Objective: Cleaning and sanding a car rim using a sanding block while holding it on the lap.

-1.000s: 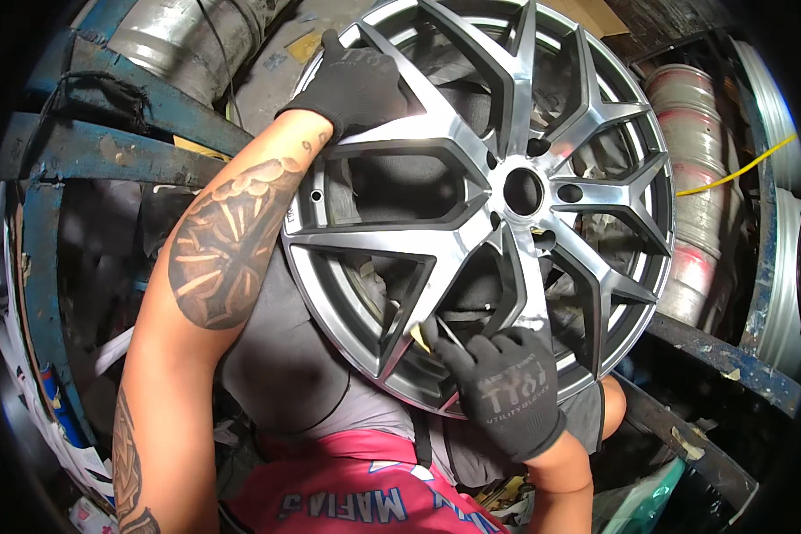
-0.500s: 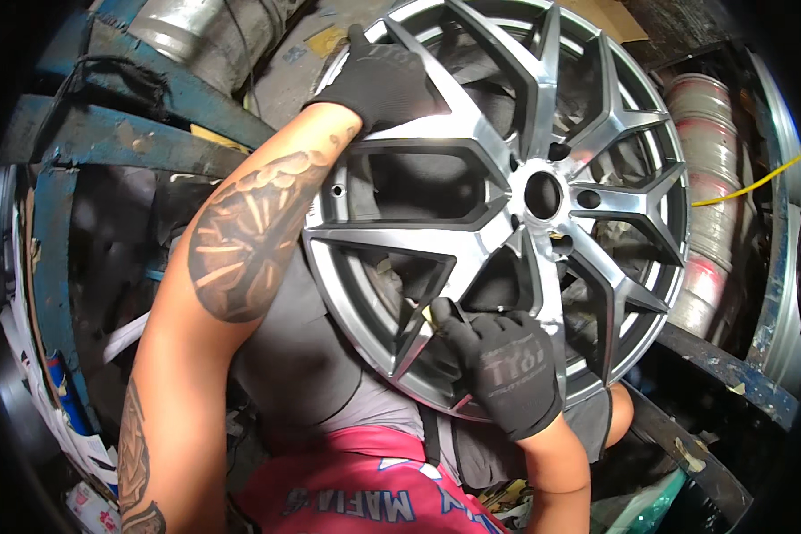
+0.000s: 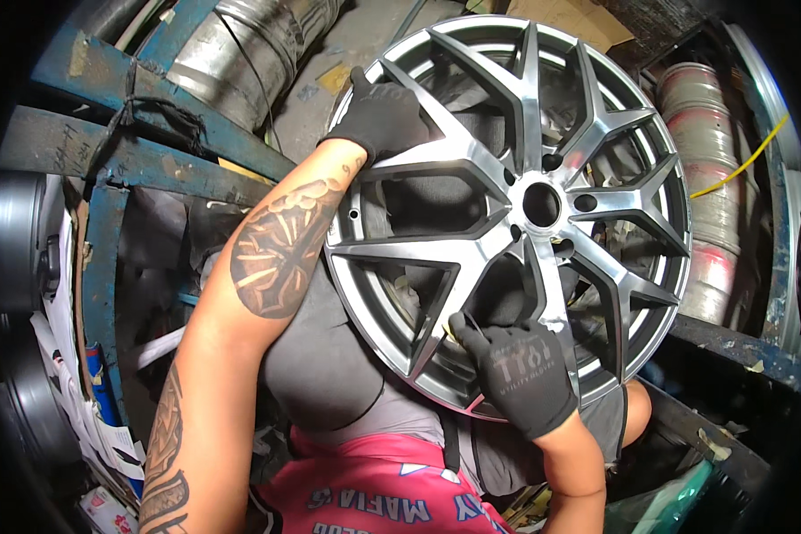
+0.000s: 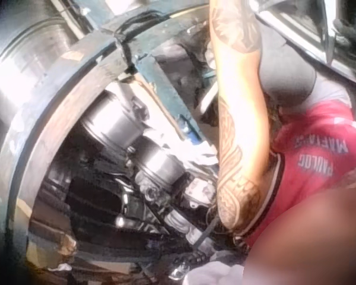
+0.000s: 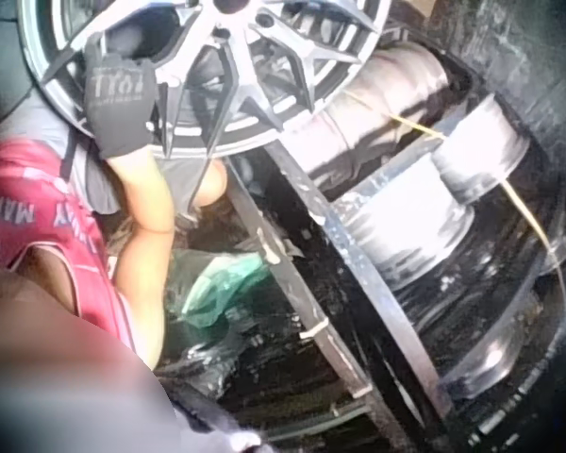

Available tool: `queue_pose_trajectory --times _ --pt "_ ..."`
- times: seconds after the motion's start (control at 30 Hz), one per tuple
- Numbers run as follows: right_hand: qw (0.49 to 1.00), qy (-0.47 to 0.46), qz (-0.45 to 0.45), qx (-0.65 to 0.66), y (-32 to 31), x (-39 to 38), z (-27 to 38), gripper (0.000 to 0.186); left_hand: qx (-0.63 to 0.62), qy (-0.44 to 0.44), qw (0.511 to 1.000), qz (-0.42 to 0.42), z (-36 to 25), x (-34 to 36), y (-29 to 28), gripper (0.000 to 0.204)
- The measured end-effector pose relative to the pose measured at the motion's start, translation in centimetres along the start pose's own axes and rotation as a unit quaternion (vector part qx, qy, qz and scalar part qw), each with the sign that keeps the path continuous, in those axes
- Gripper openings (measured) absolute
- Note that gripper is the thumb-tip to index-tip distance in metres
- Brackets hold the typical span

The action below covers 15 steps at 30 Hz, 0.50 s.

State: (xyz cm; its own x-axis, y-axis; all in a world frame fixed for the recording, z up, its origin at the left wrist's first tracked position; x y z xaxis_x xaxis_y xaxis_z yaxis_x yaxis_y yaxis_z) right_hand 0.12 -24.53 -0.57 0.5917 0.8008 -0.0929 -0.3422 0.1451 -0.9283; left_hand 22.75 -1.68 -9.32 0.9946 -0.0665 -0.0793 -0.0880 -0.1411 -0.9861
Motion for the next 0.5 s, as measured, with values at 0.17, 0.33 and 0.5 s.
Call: queue_pose_trajectory --times 0.17,0.33,0.5 --pt "0.999 -0.002 -0.031 -0.005 -1.2 0.3 0.2 0.046 0.018 -0.014 0.995 0.101 -0.8 0.3 -0.5 0.06" --pt "1.0 0.026 -0.004 -0.003 -0.7 -1.0 -0.1 0.045 0.023 -0.019 0.996 0.078 -0.2 0.3 -0.5 0.051" --pt "0.988 -0.001 -0.036 0.151 1.3 0.5 -2.2 0.036 0.054 -0.01 0.998 0.028 -0.2 -0.1 -1.3 0.045"
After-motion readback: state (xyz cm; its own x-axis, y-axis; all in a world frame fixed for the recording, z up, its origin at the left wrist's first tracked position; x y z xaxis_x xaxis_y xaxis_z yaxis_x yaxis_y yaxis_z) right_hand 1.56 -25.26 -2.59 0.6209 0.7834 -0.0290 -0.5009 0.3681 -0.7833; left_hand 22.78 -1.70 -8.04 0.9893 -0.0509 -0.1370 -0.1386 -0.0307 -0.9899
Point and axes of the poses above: each hand's wrist, its own x-axis towards the middle knuckle, its own y-axis out of the palm, z = x × y, the point moved 8 cm from there along x, towards the middle knuckle, and after that the axes turned 6 degrees about x, right-handed, at the moved point
